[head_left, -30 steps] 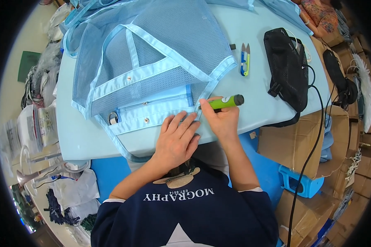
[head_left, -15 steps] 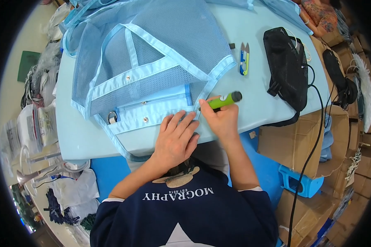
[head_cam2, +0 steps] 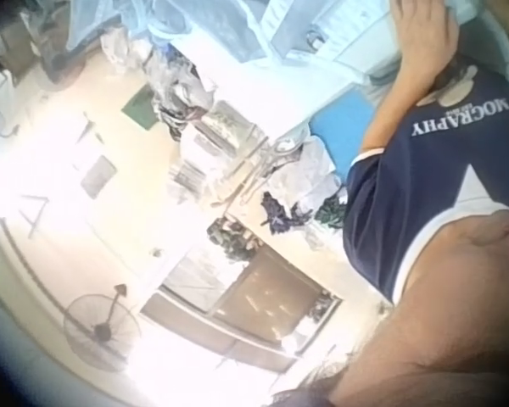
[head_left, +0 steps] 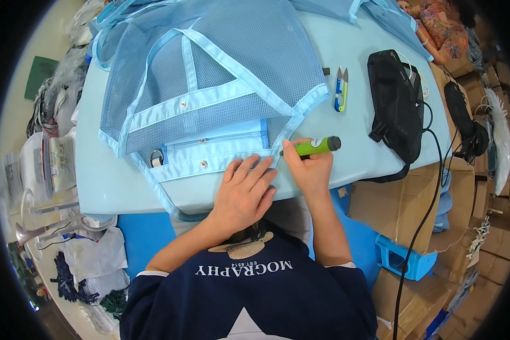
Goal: Marking specific locations on blue mesh bags with a marker and applying adhesive with a glue gun.
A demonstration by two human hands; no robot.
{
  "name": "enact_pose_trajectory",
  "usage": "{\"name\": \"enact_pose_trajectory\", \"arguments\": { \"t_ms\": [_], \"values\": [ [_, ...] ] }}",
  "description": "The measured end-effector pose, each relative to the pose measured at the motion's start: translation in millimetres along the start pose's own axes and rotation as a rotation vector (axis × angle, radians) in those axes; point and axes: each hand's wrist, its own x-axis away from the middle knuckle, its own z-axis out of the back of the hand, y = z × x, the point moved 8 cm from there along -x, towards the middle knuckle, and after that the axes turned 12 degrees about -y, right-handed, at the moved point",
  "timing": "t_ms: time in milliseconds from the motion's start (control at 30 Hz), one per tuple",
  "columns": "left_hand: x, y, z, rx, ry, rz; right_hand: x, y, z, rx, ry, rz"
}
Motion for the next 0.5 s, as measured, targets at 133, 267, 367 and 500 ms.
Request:
{"name": "enact_pose_trajectory", "arguments": {
  "t_ms": [133, 267, 367, 500],
  "values": [
    [0.9, 0.3, 0.6, -0.005, 0.007, 0.003, 2.4, 1.9, -0.1, 0.028, 0.022, -0.014],
    [2.4, 1.0, 1.5, 0.0, 0.016, -0.002, 2.6, -0.7, -3.7, 0.022, -0.031, -0.016],
    [0.4, 0.5, 1.4, -0.013, 0.003, 0.013, 0.2, -2.3, -2.6, -0.087, 0.018, 0.022],
    [1.0, 2.9, -6.2, -0.119, -0.051, 0.027, 1.0, -0.5, -1.4, -0.149, 0.041, -0.029]
  ]
}}
